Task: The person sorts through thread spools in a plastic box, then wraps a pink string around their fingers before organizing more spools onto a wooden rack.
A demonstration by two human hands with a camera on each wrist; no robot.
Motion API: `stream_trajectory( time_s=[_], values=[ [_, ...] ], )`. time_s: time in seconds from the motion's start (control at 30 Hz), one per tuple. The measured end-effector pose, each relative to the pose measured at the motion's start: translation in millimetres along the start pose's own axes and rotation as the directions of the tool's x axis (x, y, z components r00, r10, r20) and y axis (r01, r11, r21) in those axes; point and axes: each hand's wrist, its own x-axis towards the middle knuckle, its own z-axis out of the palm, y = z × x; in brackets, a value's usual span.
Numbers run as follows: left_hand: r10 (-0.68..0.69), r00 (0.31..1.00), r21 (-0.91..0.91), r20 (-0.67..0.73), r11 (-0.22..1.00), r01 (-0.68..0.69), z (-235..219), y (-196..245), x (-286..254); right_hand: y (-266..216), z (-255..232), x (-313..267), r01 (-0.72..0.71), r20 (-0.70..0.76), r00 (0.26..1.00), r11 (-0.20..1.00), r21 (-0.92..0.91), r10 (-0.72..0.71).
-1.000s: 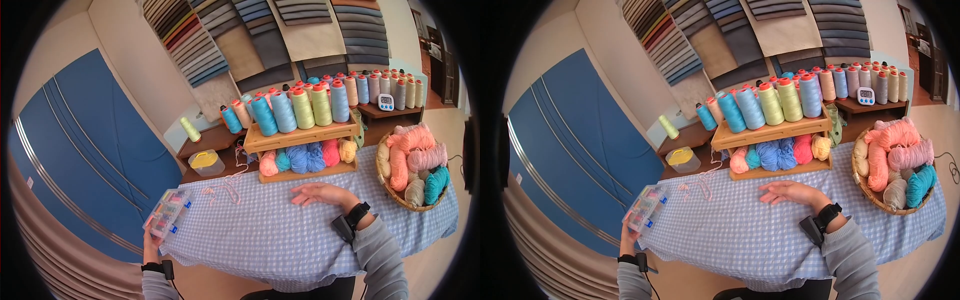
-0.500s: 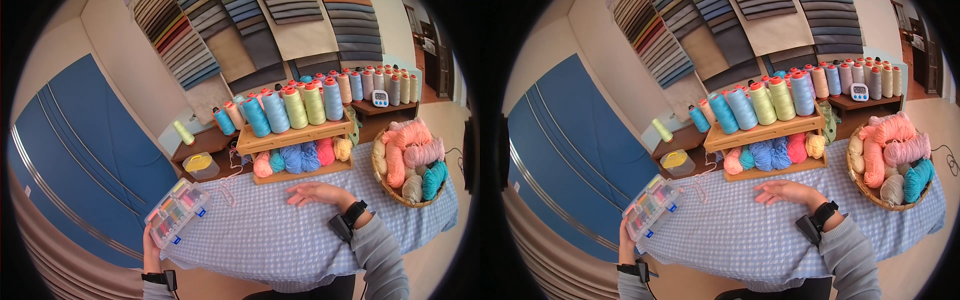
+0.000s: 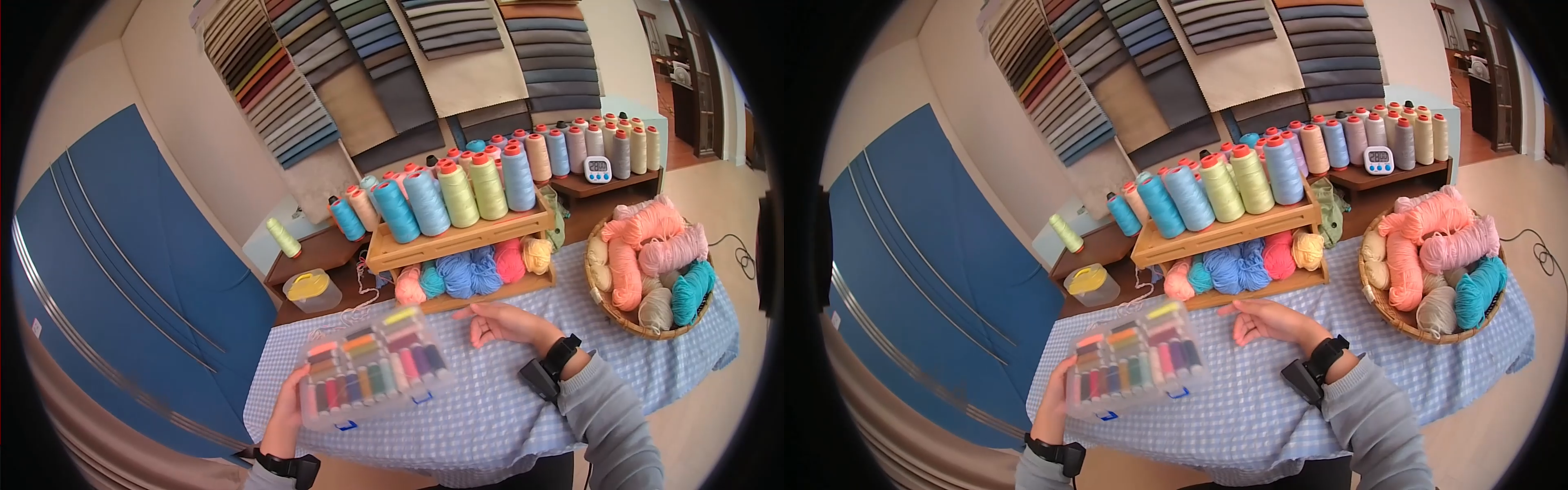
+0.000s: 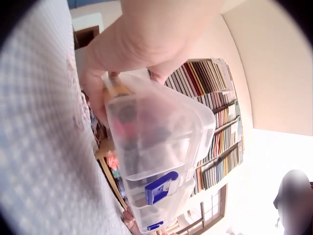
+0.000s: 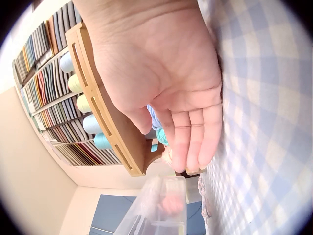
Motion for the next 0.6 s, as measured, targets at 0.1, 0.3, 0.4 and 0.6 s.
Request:
stream_trajectory(
  time_s=[0.1,0.3,0.4,0.6],
  values=[
    [-0.021,0.997,0.041,0.075,0.999,0.018,33,-14,9,3,-5,2,0.069,-0.043,0.997,0.998,-0.001,-0.069],
    [-0.042,0.974,0.09,0.223,0.996,0.022,73,-40,36,-8,-12,-6,0.236,-0.221,0.942,0.966,-0.107,-0.255],
    [-0.02,0.979,0.09,0.204,0.996,0.001,75,-51,51,-13,-13,-9,0.266,-0.286,0.916,0.96,-0.086,-0.279],
    [0.157,0.96,0.908,0.233,0.319,-0.272,38,-42,69,-4,-21,-3,0.232,-0.34,0.905,0.966,-0.11,-0.256]
  ],
)
